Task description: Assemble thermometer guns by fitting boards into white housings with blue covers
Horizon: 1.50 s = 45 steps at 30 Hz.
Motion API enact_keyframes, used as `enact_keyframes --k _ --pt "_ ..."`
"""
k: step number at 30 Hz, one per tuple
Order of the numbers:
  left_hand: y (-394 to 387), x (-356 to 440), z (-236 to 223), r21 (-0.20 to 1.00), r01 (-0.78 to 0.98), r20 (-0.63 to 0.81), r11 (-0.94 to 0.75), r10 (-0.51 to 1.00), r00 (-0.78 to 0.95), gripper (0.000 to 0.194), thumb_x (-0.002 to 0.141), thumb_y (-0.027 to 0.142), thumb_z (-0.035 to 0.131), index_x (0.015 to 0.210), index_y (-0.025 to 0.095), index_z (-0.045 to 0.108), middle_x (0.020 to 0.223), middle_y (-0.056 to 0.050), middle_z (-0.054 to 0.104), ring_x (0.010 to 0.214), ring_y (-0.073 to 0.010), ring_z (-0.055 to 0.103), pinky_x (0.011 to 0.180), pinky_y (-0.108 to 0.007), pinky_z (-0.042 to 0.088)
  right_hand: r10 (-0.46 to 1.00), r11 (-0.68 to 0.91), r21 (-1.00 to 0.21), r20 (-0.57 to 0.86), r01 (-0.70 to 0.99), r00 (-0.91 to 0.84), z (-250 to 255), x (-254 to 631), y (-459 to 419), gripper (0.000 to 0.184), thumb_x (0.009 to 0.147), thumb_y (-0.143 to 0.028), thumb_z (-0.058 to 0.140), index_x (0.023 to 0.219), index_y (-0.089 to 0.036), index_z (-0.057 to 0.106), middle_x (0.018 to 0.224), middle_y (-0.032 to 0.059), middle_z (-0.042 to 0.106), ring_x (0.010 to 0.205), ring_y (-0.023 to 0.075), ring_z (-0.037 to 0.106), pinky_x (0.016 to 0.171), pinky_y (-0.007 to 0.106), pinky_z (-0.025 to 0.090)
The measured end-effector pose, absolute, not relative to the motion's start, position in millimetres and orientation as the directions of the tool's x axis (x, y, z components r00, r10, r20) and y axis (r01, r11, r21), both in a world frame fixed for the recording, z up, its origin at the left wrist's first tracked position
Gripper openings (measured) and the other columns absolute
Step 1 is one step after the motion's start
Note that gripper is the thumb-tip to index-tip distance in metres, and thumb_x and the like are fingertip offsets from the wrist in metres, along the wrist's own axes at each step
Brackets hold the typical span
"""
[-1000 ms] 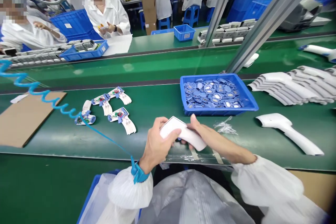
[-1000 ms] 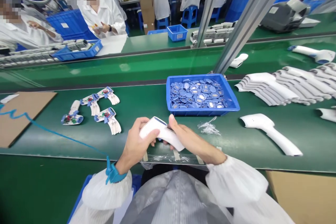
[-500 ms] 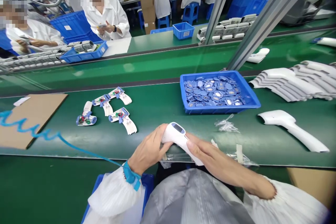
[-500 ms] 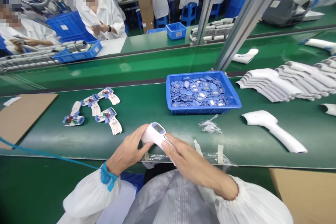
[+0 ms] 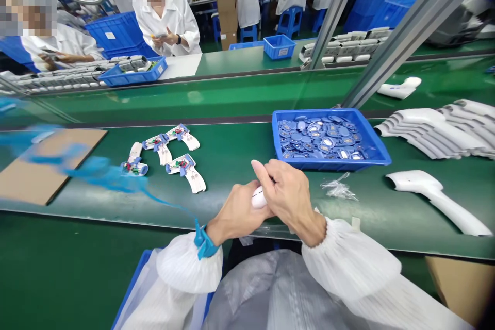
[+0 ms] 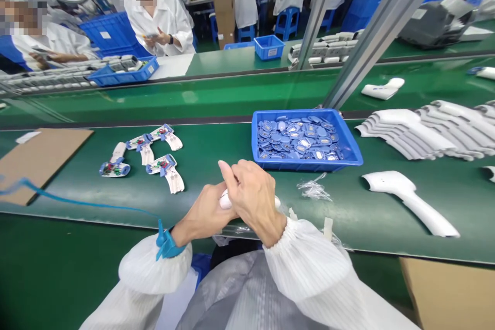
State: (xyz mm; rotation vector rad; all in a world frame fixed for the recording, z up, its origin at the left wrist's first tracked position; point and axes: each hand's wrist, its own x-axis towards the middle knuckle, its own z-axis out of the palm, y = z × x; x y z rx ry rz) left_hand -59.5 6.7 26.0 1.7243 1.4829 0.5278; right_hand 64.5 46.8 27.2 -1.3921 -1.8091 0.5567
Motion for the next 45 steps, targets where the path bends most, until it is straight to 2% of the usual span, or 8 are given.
enact_keyframes --k 17,22,25,29,34,37,40,45 --pt "0.1 -54.3 18.6 0.601 0.795 -0.09 -0.087 0.981 0.174 0.03 0.09 0.043 0.063 0.103 0.017 0.058 0.087 -0.008 0.072 0.073 -0.0248 0.07 0.06 -0.031 0.043 0.945 0.326 -0.695 0.262 0.641 -0.196 27.6 78.2 59.3 0.061 0.103 -0.049 0.041 0.05 -0.02 0.049 0.053 0.0015 0.056 0.052 0.0117 0.046 0.056 0.03 0.027" --pt "1.4 -100.9 45.4 0.552 0.833 -0.087 -0.042 0.99 0.107 0.027 0.091 0.043 0.068 0.104 0.021 0.061 0.092 -0.001 0.071 0.079 -0.0205 0.068 0.067 -0.029 0.045 0.929 0.369 -0.576 0.25 0.729 -0.272 32.2 139.8 120.1 0.028 0.099 -0.029 0.052 0.094 -0.018 0.077 0.094 0.0051 0.077 0.084 0.0191 0.069 0.079 0.029 0.047" --pt "11.5 -108.0 48.1 0.327 0.93 0.024 -0.168 0.985 0.17 0.047 0.084 0.03 0.077 0.125 0.02 0.056 0.112 -0.007 0.07 0.098 -0.0271 0.066 0.081 -0.037 0.048 0.94 0.339 -0.402 0.167 0.851 -0.296 19.7 160.1 165.4 0.023 0.092 -0.02 0.062 0.109 -0.014 0.076 0.112 0.0129 0.076 0.105 0.026 0.069 0.092 0.034 0.047" --pt "25.1 -85.3 41.6 -0.025 0.923 -0.103 -0.383 0.92 0.379 0.025 0.082 0.029 0.078 0.097 0.014 0.065 0.097 -0.014 0.069 0.096 -0.0347 0.062 0.082 -0.046 0.045 0.961 0.276 -0.375 0.083 0.885 -0.265 3.5 157.3 198.2 0.016 0.079 -0.018 0.077 0.094 -0.011 0.077 0.092 0.0152 0.077 0.09 0.0296 0.071 0.081 0.036 0.05" --pt "26.2 -78.8 45.9 0.329 0.929 -0.031 -0.17 0.981 0.19 0.012 0.091 0.029 0.064 0.096 0.02 0.057 0.092 -0.005 0.068 0.083 -0.0244 0.062 0.072 -0.035 0.042 0.964 0.264 -0.448 0.134 0.854 -0.228 15.4 162.5 185.8 0.014 0.091 -0.023 0.064 0.092 -0.015 0.075 0.091 0.011 0.076 0.089 0.0259 0.07 0.082 0.036 0.049" --pt "25.6 -79.8 53.8 0.544 0.839 -0.058 0.002 0.998 0.035 0.011 0.094 0.03 0.06 0.099 0.023 0.053 0.084 0.0 0.067 0.072 -0.0192 0.06 0.064 -0.03 0.036 0.971 0.22 -0.746 0.105 0.629 -0.215 31.6 163.0 151.8 0.023 0.095 -0.033 0.058 0.108 -0.018 0.071 0.086 0.0056 0.074 0.078 0.0204 0.069 0.078 0.035 0.052" --pt "28.2 -71.7 57.3 0.608 0.794 -0.097 0.01 0.993 0.062 0.018 0.092 0.037 0.064 0.095 0.023 0.053 0.084 0.001 0.066 0.072 -0.0181 0.058 0.063 -0.028 0.034 0.94 0.01 -0.977 -0.063 0.211 -0.336 46.5 151.5 110.2 0.037 0.087 -0.048 0.069 0.11 -0.019 0.069 0.076 0.0018 0.069 0.066 0.017 0.065 0.068 0.033 0.055" --pt "33.9 -58.5 56.4 0.64 0.767 -0.091 -0.05 0.986 0.141 0.013 0.087 0.025 0.065 0.089 0.022 0.052 0.08 0.003 0.064 0.07 -0.016 0.055 0.063 -0.027 0.03 0.893 -0.077 -0.994 -0.101 0.071 -0.438 58.6 133.9 71.2 0.04 0.083 -0.057 0.073 0.102 -0.023 0.078 0.081 0.003 0.068 0.068 0.0142 0.062 0.069 0.033 0.057"
